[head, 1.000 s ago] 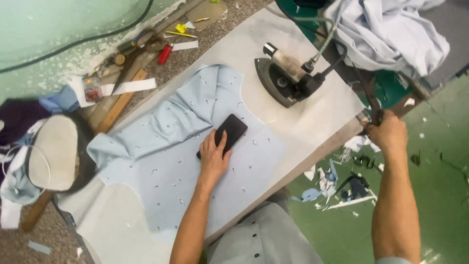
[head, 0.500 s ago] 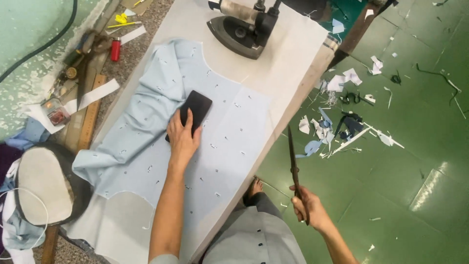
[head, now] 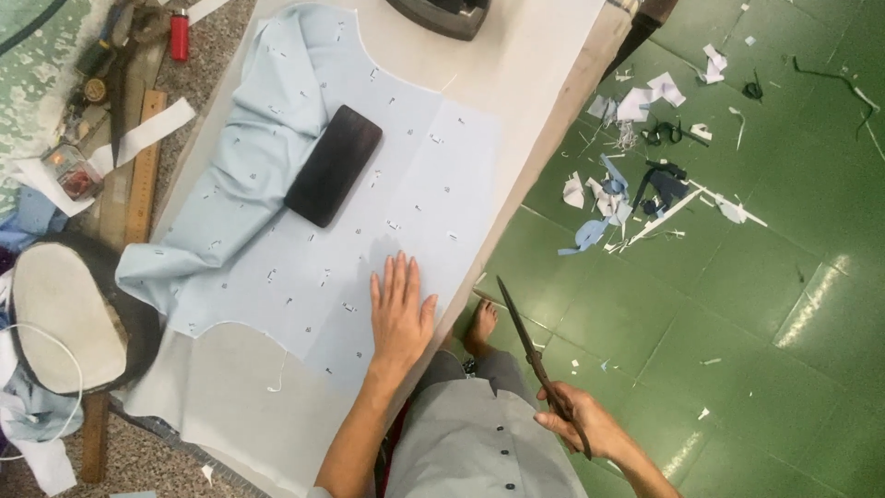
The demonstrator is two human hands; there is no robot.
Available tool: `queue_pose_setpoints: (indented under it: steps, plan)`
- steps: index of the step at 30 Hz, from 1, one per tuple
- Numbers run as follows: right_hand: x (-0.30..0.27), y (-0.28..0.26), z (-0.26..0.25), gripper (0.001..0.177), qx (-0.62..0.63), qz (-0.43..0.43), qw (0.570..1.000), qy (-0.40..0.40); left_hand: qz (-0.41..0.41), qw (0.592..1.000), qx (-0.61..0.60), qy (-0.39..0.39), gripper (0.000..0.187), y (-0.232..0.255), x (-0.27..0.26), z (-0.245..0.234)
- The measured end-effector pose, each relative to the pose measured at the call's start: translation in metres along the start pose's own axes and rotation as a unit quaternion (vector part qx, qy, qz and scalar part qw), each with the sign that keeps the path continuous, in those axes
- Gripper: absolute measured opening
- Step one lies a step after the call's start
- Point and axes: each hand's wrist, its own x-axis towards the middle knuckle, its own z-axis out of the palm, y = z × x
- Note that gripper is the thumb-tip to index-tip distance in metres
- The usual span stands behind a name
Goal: The person irons a light blue patterned fabric piece on a white work surface using a steam iron and a dark rectangular pressing block. After ironing, the person uses large scissors to cut the fabric along the edges of the pattern.
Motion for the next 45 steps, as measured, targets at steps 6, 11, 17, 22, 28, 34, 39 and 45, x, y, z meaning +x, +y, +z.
queue_pose_setpoints:
  steps: [6, 11, 17, 22, 28, 34, 39, 45]
  plan:
    - [-0.005, -0.011, 0.031, 0.041, -0.104, -0.101, 0.988, -0.050, 0.001, 0.994, -0.033, 0.106, 0.049, -0.056, -0.020, -0.003]
    - [-0.005, -0.025, 0.042, 0.072, -0.146, -0.049, 0.982, -0.111, 0.020, 0.993, -0.065, 0.095, 0.045, -0.066, -0.052, 0.000]
    - [0.000, -0.043, 0.045, 0.064, -0.161, -0.010, 0.971, -0.178, 0.062, 0.990, -0.110, 0.063, 0.059, -0.044, -0.063, -0.004]
    - [0.027, -0.090, 0.056, 0.085, -0.049, 0.044, 0.980, -0.187, 0.096, 0.990, -0.105, 0.022, 0.071, -0.026, -0.042, 0.012]
    - [0.038, -0.109, 0.066, 0.079, 0.046, 0.006, 0.994, -0.103, 0.099, 0.993, -0.066, -0.023, 0.060, -0.018, -0.011, 0.030]
    - [0.051, -0.100, 0.088, 0.074, 0.086, 0.043, 0.995, 0.035, 0.162, 0.972, -0.135, 0.104, 0.036, -0.025, -0.009, 0.053]
    - [0.071, -0.089, 0.115, 0.067, 0.158, 0.024, 0.981, 0.109, 0.188, 0.963, -0.140, 0.130, 0.028, -0.025, -0.005, 0.045]
    - [0.079, -0.114, 0.132, 0.065, 0.134, 0.071, 0.977, 0.150, 0.184, 0.964, -0.144, 0.124, 0.029, -0.026, -0.006, 0.044]
